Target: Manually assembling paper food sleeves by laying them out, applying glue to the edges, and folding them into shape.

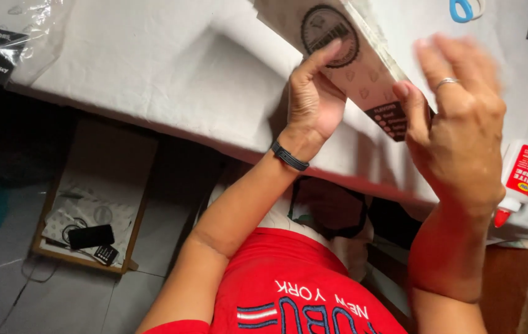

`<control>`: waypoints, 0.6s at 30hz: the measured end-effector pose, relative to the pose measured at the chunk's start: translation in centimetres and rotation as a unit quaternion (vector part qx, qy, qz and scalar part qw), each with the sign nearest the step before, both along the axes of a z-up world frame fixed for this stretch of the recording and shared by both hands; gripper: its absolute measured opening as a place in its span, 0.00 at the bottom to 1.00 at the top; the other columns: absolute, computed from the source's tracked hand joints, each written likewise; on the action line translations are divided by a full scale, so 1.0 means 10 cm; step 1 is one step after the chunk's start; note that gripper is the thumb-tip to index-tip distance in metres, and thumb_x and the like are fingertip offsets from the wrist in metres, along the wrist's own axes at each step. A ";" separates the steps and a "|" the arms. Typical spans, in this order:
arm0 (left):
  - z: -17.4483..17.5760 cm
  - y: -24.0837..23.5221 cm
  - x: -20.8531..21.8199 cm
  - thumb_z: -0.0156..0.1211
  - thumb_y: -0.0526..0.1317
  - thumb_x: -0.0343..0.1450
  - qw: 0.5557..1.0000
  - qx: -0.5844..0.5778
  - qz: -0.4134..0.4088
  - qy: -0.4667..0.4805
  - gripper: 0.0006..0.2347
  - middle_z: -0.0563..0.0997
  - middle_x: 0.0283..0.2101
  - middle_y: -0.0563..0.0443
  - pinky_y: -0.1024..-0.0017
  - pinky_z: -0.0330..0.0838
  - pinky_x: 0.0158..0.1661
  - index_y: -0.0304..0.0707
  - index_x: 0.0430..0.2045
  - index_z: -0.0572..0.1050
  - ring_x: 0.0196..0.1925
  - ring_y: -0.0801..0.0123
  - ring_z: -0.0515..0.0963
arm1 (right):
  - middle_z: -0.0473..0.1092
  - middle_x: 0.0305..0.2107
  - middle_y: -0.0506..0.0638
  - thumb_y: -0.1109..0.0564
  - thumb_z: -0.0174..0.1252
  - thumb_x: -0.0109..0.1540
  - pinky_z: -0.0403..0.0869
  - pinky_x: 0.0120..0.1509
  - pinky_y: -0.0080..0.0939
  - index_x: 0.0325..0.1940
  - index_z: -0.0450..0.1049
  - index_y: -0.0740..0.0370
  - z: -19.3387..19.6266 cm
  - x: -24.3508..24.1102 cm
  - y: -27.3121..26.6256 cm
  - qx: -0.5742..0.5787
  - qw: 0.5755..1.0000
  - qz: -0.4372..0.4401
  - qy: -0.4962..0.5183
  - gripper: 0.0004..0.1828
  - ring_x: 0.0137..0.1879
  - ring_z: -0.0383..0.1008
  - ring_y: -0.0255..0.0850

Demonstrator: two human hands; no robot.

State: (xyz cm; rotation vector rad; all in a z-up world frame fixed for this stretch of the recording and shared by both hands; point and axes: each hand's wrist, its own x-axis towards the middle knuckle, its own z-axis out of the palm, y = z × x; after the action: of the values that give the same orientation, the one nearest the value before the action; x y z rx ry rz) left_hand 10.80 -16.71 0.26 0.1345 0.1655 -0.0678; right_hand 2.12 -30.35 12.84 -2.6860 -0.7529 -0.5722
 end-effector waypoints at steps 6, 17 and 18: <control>-0.03 0.05 -0.04 0.71 0.33 0.66 0.996 -0.050 -0.037 -0.062 0.09 0.86 0.40 0.44 0.67 0.73 0.48 0.32 0.37 0.82 0.44 0.58 0.82 | 0.58 0.71 0.71 0.49 0.76 0.54 0.59 0.82 0.54 0.78 0.49 0.74 -0.31 -0.13 -0.07 0.165 0.981 -0.046 0.094 0.59 0.77 0.61 0.62; 0.08 1.15 -0.10 0.72 0.30 0.58 0.738 0.616 0.204 -0.188 0.32 0.79 0.54 0.46 0.65 0.70 0.55 0.46 0.58 0.64 0.55 0.61 0.80 | 0.72 0.50 0.58 0.77 0.64 0.59 0.78 0.64 0.36 0.57 0.66 0.67 -0.84 -0.08 -0.52 0.493 0.847 -0.087 0.177 0.25 0.57 0.75 0.42; 0.17 1.18 -0.13 0.72 0.30 0.58 0.738 0.616 0.199 -0.191 0.32 0.79 0.54 0.46 0.65 0.70 0.55 0.46 0.58 0.64 0.55 0.61 0.80 | 0.72 0.50 0.58 0.77 0.64 0.59 0.78 0.64 0.36 0.57 0.66 0.67 -0.86 -0.10 -0.49 0.495 0.846 -0.092 0.176 0.25 0.57 0.75 0.42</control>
State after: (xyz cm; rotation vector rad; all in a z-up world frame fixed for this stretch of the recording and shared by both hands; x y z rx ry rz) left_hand 9.51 -4.95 1.93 1.4435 -0.2097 0.5230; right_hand 1.16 -35.21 4.20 -1.7877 -0.0262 -0.3390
